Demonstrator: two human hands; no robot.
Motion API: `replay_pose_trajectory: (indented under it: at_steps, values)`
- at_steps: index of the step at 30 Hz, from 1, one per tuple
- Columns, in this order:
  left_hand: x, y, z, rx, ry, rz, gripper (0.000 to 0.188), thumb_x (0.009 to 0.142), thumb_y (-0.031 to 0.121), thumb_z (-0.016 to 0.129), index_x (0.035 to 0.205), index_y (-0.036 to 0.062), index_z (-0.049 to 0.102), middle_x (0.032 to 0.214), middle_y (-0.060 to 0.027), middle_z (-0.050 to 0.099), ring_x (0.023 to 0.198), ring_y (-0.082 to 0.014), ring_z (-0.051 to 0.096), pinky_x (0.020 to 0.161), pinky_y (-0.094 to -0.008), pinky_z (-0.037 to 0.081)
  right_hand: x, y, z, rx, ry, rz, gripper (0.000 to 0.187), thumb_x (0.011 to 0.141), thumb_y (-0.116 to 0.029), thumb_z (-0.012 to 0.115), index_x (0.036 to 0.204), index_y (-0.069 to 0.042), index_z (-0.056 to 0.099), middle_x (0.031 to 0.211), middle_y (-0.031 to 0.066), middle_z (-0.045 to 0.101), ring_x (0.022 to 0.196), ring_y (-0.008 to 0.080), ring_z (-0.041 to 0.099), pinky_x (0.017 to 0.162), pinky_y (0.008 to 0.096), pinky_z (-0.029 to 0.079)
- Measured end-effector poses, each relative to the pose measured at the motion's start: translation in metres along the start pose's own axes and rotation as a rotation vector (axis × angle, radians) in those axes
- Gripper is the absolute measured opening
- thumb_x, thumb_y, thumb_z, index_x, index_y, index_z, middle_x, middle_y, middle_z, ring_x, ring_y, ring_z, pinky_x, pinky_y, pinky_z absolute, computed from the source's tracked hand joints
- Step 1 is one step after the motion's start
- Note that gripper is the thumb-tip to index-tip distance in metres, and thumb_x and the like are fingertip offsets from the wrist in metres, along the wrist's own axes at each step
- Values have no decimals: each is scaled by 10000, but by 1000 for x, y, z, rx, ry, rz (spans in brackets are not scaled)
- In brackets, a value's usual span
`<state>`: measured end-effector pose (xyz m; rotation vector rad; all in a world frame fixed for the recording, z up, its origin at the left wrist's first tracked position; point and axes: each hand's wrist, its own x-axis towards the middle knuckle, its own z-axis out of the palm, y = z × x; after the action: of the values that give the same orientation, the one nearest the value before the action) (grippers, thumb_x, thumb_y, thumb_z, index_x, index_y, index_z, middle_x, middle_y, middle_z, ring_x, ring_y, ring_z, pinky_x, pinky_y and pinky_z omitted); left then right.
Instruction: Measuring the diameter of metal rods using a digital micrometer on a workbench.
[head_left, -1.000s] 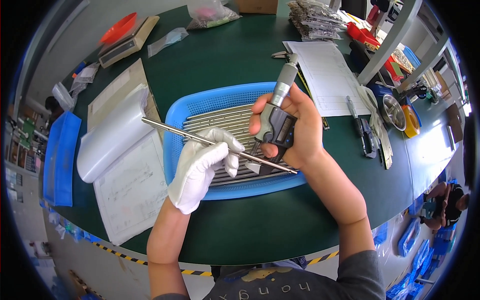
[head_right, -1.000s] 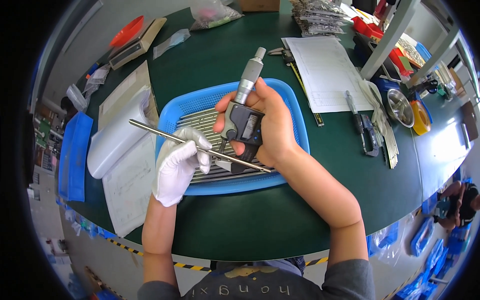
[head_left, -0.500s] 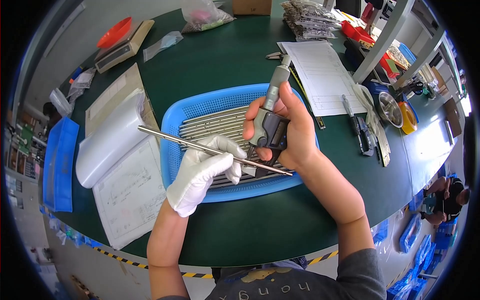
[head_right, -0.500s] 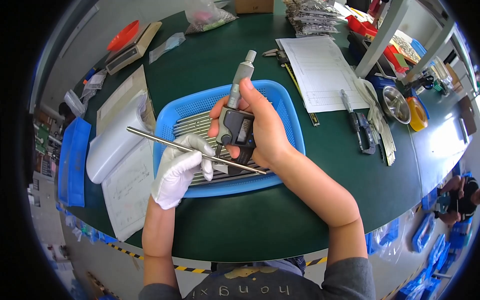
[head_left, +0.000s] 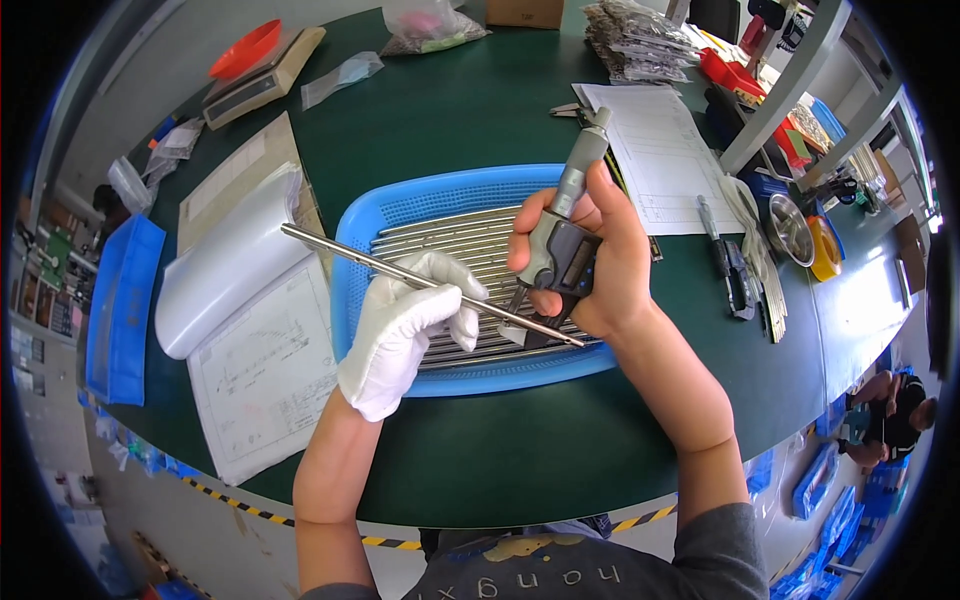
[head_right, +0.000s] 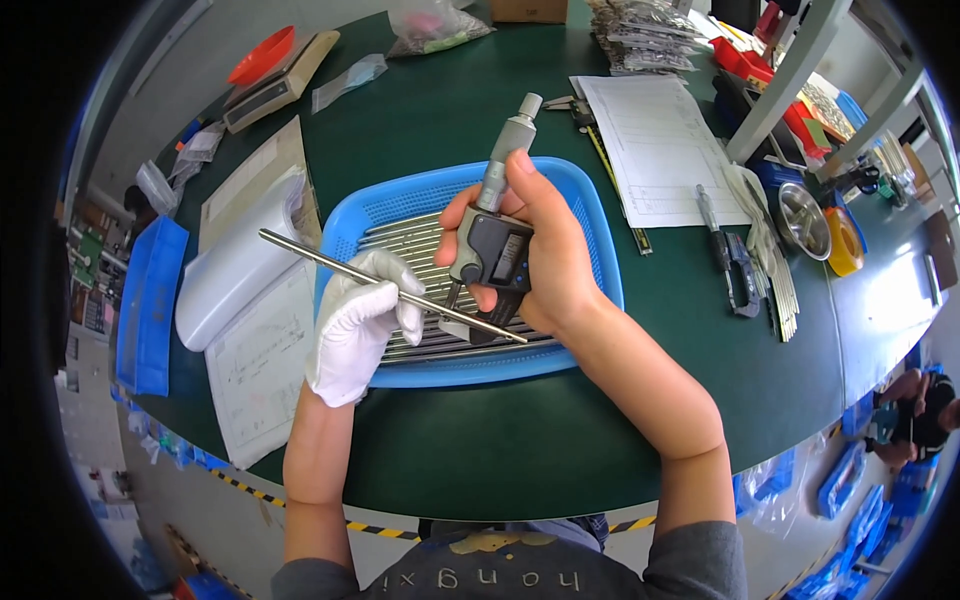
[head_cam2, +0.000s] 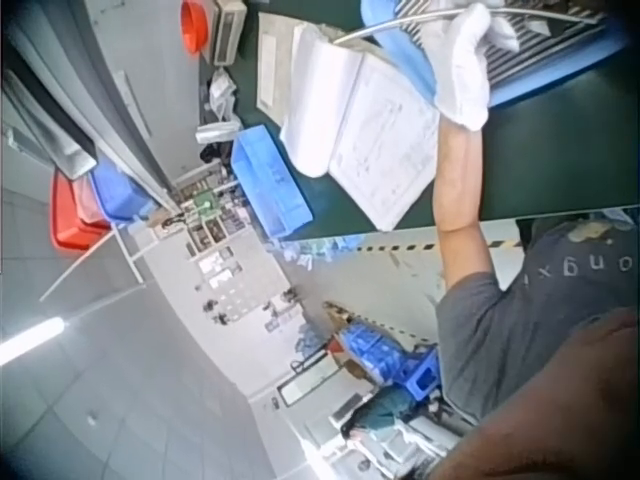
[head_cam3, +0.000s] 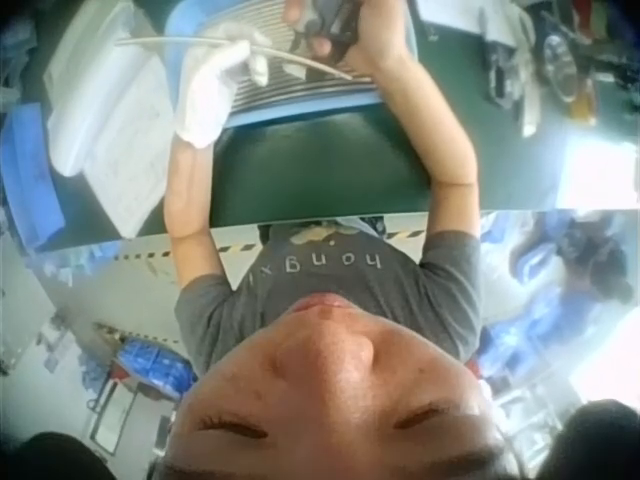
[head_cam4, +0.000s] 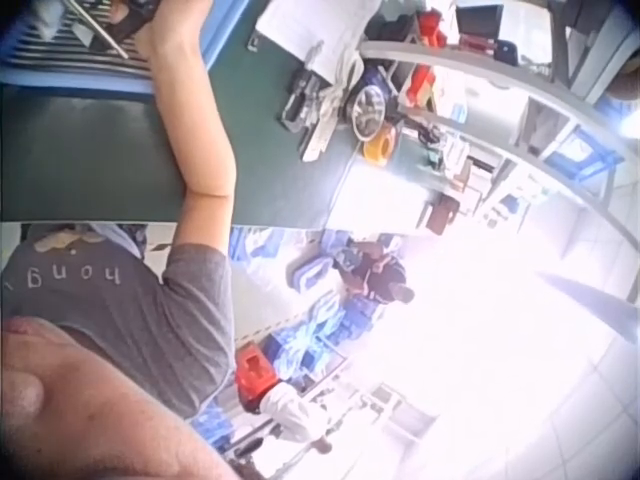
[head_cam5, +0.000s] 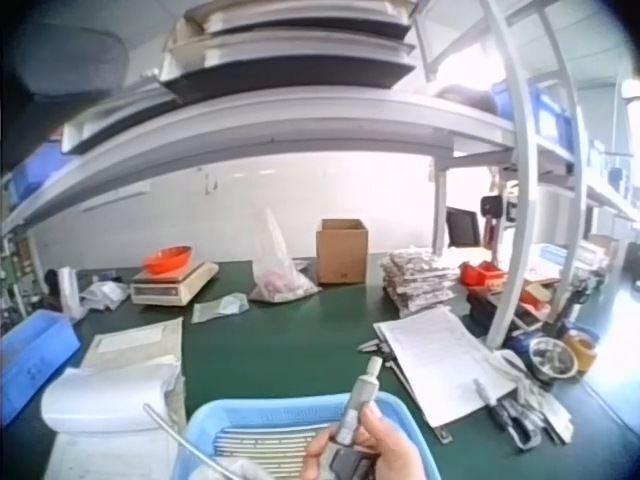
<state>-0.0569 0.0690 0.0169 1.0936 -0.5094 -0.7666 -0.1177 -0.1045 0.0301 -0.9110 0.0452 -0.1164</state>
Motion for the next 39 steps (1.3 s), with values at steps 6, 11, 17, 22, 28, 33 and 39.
replay_pose_trajectory:
  at_steps: [6, 11, 17, 22, 28, 33, 39]
  values:
    - [0, -1, 3, -6, 1, -30, 126, 792, 72, 484, 836, -25, 552, 651, -72, 559, 580, -125, 550, 551, -230, 464, -2, -2, -1, -54, 6, 16, 611, 838, -581, 299, 808, -20, 539, 660, 116, 584, 380, 133, 473, 349, 211, 399]
    - [-1, -1, 1, -15, 21, -26, 135, 792, 76, 478, 829, -30, 553, 647, -72, 557, 572, -127, 544, 547, -232, 461, 0, 0, 1, -52, 51, 18, 599, 877, -523, 224, 823, -11, 530, 657, 152, 573, 371, 152, 457, 326, 221, 392]
    - [1, 1, -3, -46, 59, 15, 128, 766, 55, 468, 802, -35, 551, 630, -78, 544, 551, -131, 529, 541, -226, 452, 1, 1, -1, 26, 16, 8, 612, 873, -517, 217, 806, -6, 546, 636, 159, 571, 346, 158, 438, 297, 227, 374]
    - [2, -1, -7, -74, 68, 35, 129, 756, 57, 468, 799, -34, 549, 624, -75, 542, 545, -128, 525, 539, -227, 452, 0, 0, -1, -61, 3, 12, 628, 827, -590, 305, 797, -6, 534, 658, 128, 583, 377, 134, 477, 348, 206, 401]
    - [2, -3, -7, -85, 74, 36, 142, 752, 77, 476, 800, -37, 543, 617, -75, 537, 542, -128, 521, 533, -224, 451, -1, -2, 1, -114, 42, 17, 619, 839, -580, 295, 787, -13, 538, 647, 119, 584, 375, 127, 473, 344, 209, 396]
    - [2, -4, -9, -112, 84, 33, 147, 748, 88, 480, 796, -37, 540, 613, -76, 530, 544, -132, 517, 532, -228, 447, -1, -1, 1, -103, 62, 17, 622, 869, -539, 226, 808, -1, 533, 646, 147, 577, 370, 145, 460, 316, 216, 380]
    - [2, -1, -11, -111, 140, 47, 124, 733, 128, 502, 770, 11, 523, 592, -54, 511, 536, -137, 473, 522, -229, 383, 2, 2, -2, -33, 19, 16, 624, 869, -525, 213, 792, 3, 539, 643, 158, 577, 361, 150, 454, 310, 213, 379]
